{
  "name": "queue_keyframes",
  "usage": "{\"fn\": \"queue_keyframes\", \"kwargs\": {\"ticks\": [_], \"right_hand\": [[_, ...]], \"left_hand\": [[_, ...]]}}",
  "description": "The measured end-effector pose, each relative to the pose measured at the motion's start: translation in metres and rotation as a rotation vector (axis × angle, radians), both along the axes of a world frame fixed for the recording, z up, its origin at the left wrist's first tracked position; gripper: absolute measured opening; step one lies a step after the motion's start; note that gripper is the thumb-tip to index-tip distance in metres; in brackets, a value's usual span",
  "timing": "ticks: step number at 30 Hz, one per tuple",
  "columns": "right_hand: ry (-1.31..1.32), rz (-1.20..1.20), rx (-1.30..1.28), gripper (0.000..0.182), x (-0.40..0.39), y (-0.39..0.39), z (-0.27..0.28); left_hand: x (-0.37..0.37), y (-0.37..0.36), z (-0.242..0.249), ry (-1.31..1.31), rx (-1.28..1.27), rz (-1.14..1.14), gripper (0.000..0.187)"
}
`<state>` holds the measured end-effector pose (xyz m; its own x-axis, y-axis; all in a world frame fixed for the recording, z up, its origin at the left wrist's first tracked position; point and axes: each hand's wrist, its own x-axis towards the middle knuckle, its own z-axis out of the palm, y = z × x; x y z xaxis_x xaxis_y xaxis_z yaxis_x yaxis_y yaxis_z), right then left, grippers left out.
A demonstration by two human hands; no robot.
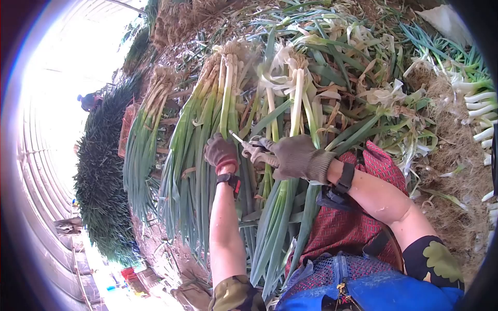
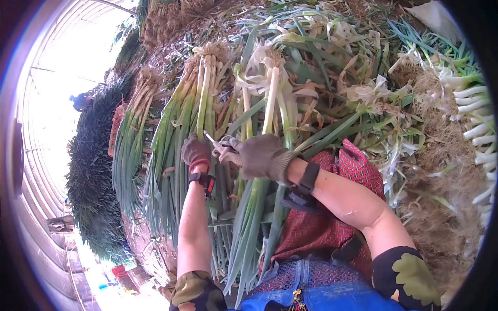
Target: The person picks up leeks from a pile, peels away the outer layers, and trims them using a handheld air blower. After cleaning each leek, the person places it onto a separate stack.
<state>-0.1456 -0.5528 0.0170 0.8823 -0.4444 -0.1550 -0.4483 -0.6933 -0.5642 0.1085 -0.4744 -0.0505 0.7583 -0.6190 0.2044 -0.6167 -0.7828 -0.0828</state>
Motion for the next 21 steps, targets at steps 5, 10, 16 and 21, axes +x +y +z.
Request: {"fn": "queue_keyframes", "kwargs": {"ticks": [5,10,16,21], "right_hand": [[-0.046,0.013,0.067,0.069,0.037,0.007,-0.007],[-0.048,-0.087,0.047,0.058,0.053,-0.003,-0.027],[-0.052,-0.1,0.049,0.074,0.04,0.0,-0.006],[-0.02,-0.071,0.05,0.048,0.029,-0.009,-0.001]], "left_hand": [[0.024,0.019,-0.013,-0.032,-0.005,-0.181,0.041],[0.028,-0.002,0.013,0.17,0.19,-0.013,0.042],[0.035,-0.014,0.036,0.394,0.246,0.067,0.049],[0.031,-0.029,0.035,0.445,0.339,0.068,0.053]]}}
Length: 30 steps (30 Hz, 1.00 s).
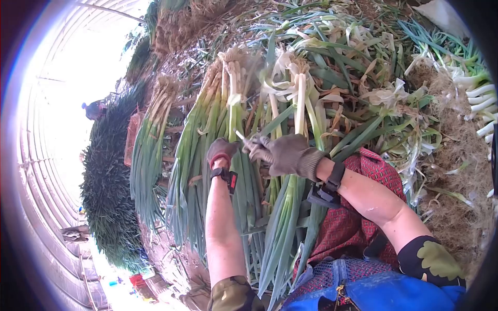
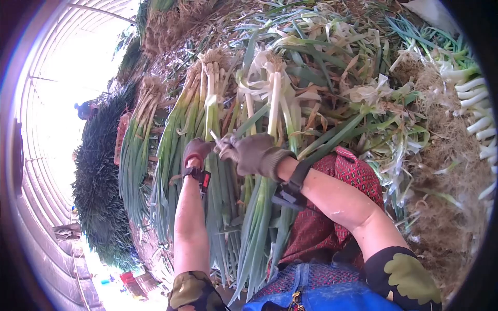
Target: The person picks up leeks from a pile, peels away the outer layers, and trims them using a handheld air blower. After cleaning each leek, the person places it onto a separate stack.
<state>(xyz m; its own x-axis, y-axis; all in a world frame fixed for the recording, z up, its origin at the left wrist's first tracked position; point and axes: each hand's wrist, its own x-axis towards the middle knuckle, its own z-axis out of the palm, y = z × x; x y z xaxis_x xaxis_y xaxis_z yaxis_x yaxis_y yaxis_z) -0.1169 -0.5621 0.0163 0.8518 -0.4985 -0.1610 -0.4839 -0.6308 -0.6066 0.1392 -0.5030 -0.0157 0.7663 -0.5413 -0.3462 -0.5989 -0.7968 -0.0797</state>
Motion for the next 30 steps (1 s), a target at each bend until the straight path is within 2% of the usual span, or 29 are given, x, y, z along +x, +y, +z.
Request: {"fn": "queue_keyframes", "kwargs": {"ticks": [1,4,5,7,10,13,16,19,23,26,27,30], "right_hand": [[-0.002,0.042,0.021,0.044,-0.004,0.0,0.005],[-0.078,-0.124,-0.051,0.043,0.0,-0.01,-0.011],[-0.05,-0.125,-0.052,0.047,0.003,-0.013,-0.014],[0.011,-0.126,-0.056,0.065,0.005,-0.018,-0.016],[-0.006,-0.11,-0.038,0.065,-0.001,-0.012,-0.011],[-0.055,-0.213,-0.095,0.067,-0.002,-0.019,-0.017],[-0.007,-0.126,-0.044,0.068,-0.005,-0.012,-0.009],[-0.047,-0.182,-0.087,0.047,-0.005,-0.012,-0.017],[-0.036,-0.119,-0.041,0.049,-0.004,-0.006,-0.006],[-0.095,-0.175,-0.131,0.072,0.004,-0.008,-0.026],[-0.062,-0.161,-0.124,0.072,0.007,-0.007,-0.028],[-0.011,-0.168,-0.111,0.074,0.009,-0.01,-0.029]], "left_hand": [[-0.009,-0.003,0.001,-0.005,0.037,-0.003,0.053],[-0.02,0.007,-0.012,-0.143,-0.025,-0.076,0.054],[-0.018,0.009,-0.014,-0.158,-0.061,-0.097,0.053],[-0.021,0.011,-0.015,-0.155,-0.035,-0.111,0.051],[-0.042,0.026,-0.008,-0.136,-0.077,-0.123,0.048],[-0.057,0.05,-0.008,-0.082,-0.174,-0.128,0.046],[-0.062,0.077,-0.015,-0.059,-0.225,-0.14,0.047],[-0.082,0.093,-0.002,-0.02,-0.233,-0.102,0.047],[-0.099,0.123,0.003,0.057,-0.269,-0.091,0.044],[-0.119,0.14,0.011,0.117,-0.298,-0.051,0.044],[-0.126,0.142,0.018,0.203,-0.31,0.016,0.043],[-0.13,0.15,0.009,0.191,-0.263,0.053,0.043]]}}
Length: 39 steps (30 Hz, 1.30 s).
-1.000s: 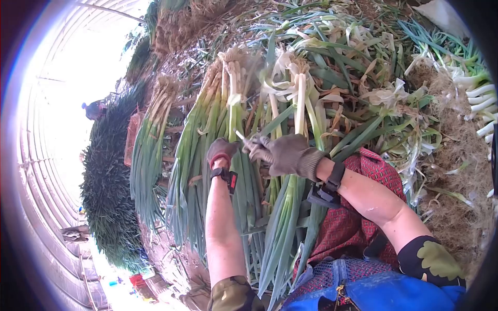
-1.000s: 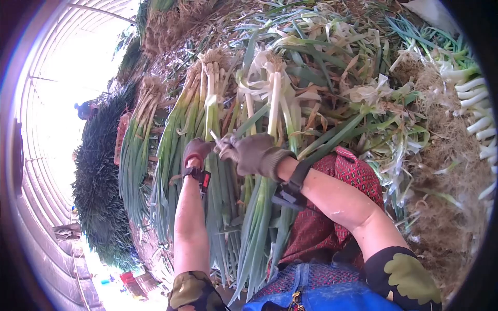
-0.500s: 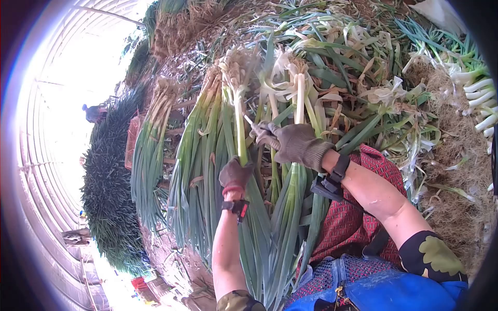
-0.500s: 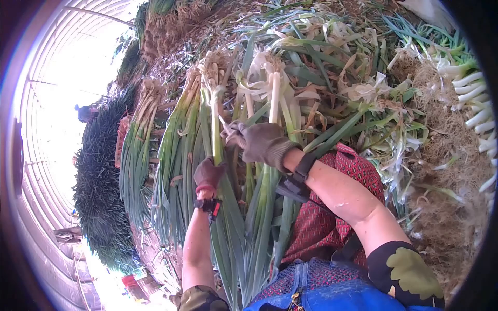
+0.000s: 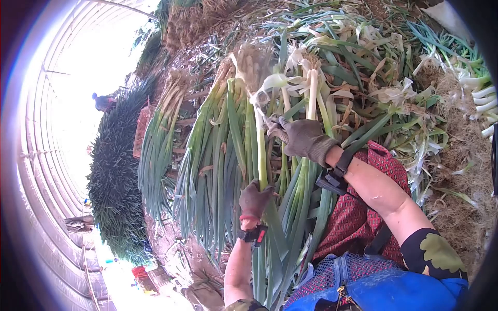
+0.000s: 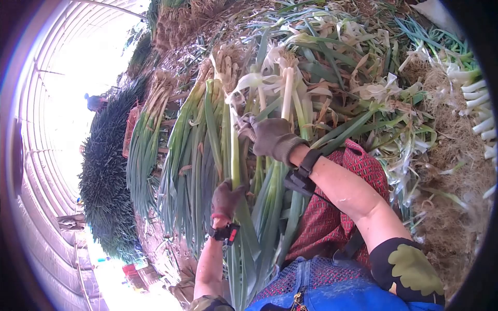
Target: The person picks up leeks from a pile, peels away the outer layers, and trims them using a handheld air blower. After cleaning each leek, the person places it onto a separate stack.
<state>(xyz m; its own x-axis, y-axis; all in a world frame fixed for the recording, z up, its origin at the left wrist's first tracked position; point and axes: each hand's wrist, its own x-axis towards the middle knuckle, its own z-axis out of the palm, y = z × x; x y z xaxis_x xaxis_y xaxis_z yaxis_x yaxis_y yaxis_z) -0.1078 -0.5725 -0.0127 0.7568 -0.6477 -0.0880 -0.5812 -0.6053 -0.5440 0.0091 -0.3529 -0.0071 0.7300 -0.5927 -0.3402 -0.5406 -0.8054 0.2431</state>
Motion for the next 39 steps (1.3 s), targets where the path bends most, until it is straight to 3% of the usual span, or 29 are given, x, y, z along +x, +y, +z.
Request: {"fn": "queue_keyframes", "kwargs": {"ticks": [6,11,14,15,18,19,21,24,27,30,34,35,37,39], "right_hand": [[-0.027,-0.004,0.007,0.074,-0.002,0.0,-0.001],[-0.107,0.018,0.029,0.081,-0.012,-0.007,0.013],[-0.202,-0.094,-0.023,0.064,-0.022,-0.009,0.024],[-0.214,-0.146,-0.073,0.077,-0.027,-0.015,0.025],[-0.055,-0.043,0.06,0.084,-0.04,-0.018,0.049],[-0.143,0.059,0.089,0.084,-0.042,-0.01,0.043],[-0.038,0.111,0.052,0.082,-0.039,0.002,0.035],[0.016,0.132,0.024,0.077,-0.028,0.006,0.025],[0.004,0.15,0.032,0.074,-0.019,0.008,0.024],[0.075,0.115,0.009,0.073,-0.014,0.004,0.014],[0.091,0.122,0.035,0.07,-0.017,0.002,0.017],[0.09,0.149,0.051,0.06,-0.017,0.004,0.021],[0.091,0.208,0.081,0.047,-0.021,0.01,0.028],[0.09,0.238,0.061,0.049,-0.024,0.016,0.029]], "left_hand": [[0.003,0.013,-0.021,0.078,-0.093,0.033,0.042],[-0.02,0.003,0.007,0.108,-0.177,-0.03,0.039],[-0.023,-0.023,0.018,0.035,-0.196,-0.111,0.04],[-0.021,-0.036,0.02,0.006,-0.197,-0.136,0.042],[-0.004,-0.086,0.011,-0.008,-0.15,-0.184,0.041],[0.008,-0.101,0.0,-0.055,-0.146,-0.196,0.042],[0.04,-0.119,-0.03,-0.148,-0.125,-0.229,0.045],[0.076,-0.132,-0.051,-0.574,-0.306,-0.21,0.047],[0.093,-0.143,-0.057,-0.543,-0.045,-0.192,0.042],[0.098,-0.161,-0.056,-0.532,-0.012,-0.131,0.039],[0.137,-0.15,-0.045,-0.248,-0.062,-0.186,0.04],[0.152,-0.139,-0.05,-0.161,-0.168,-0.2,0.032],[0.175,-0.114,-0.056,0.192,-0.292,-0.092,0.027],[0.154,-0.088,-0.03,0.536,-0.427,-0.023,0.018]]}}
